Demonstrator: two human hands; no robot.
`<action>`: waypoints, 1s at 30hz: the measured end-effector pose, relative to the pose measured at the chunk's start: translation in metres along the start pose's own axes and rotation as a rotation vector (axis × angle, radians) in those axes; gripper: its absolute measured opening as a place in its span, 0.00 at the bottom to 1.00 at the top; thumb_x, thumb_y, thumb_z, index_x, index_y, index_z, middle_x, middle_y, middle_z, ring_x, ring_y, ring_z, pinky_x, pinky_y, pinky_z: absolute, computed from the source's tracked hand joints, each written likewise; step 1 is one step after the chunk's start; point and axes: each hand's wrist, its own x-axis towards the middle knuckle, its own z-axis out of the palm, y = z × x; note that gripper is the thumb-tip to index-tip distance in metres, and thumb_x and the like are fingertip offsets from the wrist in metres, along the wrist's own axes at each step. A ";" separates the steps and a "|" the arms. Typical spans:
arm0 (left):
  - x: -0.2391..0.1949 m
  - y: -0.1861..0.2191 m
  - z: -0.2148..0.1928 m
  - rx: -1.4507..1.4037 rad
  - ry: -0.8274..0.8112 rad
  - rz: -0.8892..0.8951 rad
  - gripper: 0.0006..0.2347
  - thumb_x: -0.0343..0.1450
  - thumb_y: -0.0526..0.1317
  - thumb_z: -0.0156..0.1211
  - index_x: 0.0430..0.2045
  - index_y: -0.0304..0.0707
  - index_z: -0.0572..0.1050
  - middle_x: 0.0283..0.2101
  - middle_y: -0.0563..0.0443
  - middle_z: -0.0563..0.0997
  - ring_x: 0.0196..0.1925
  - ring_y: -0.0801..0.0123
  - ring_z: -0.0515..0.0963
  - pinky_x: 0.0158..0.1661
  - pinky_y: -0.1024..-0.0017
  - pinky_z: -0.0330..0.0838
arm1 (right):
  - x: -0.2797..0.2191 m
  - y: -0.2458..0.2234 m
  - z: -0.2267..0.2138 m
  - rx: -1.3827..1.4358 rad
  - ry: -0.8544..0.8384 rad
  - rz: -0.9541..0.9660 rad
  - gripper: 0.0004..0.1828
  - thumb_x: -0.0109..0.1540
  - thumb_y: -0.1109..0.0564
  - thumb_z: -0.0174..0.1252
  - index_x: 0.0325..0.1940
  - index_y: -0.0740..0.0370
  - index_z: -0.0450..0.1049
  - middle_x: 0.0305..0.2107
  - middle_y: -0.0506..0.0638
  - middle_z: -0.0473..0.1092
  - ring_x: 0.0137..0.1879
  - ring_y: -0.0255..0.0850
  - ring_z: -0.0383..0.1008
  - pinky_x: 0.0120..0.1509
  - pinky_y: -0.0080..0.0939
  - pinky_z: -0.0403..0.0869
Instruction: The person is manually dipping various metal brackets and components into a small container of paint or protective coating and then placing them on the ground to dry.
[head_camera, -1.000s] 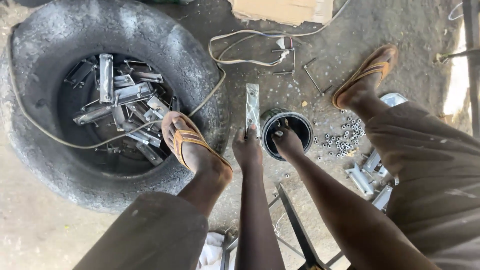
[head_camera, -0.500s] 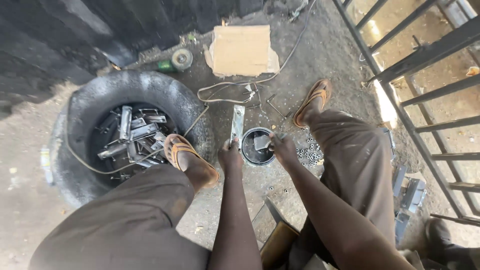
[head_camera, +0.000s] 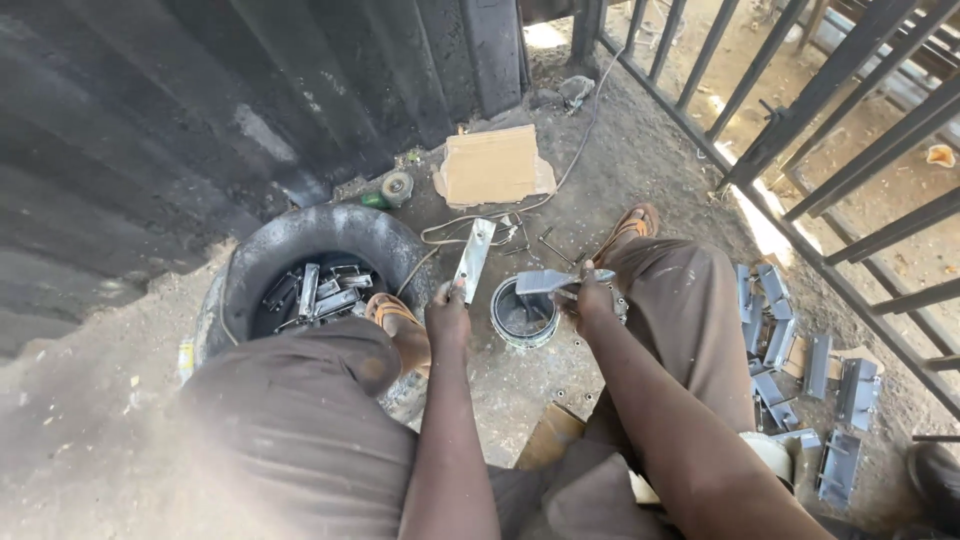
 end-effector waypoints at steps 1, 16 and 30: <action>-0.006 0.014 -0.005 -0.006 0.012 0.000 0.15 0.77 0.49 0.53 0.52 0.45 0.80 0.53 0.38 0.82 0.61 0.44 0.77 0.59 0.52 0.71 | 0.000 -0.006 0.001 -0.007 -0.011 -0.001 0.33 0.71 0.29 0.41 0.66 0.56 0.61 0.45 0.53 0.74 0.45 0.54 0.81 0.40 0.47 0.79; 0.025 0.020 -0.019 0.199 -0.260 0.113 0.15 0.73 0.47 0.58 0.52 0.47 0.80 0.42 0.42 0.84 0.50 0.51 0.83 0.52 0.56 0.73 | -0.087 -0.062 0.006 0.303 -0.172 -0.109 0.23 0.66 0.45 0.64 0.54 0.61 0.65 0.36 0.45 0.65 0.41 0.43 0.73 0.41 0.39 0.75; 0.024 0.007 -0.001 0.249 -0.444 0.011 0.16 0.70 0.51 0.58 0.53 0.63 0.80 0.42 0.60 0.86 0.52 0.66 0.83 0.58 0.64 0.70 | -0.098 -0.097 0.043 0.002 -0.330 -0.280 0.16 0.65 0.55 0.66 0.49 0.62 0.67 0.30 0.46 0.66 0.33 0.41 0.76 0.36 0.37 0.76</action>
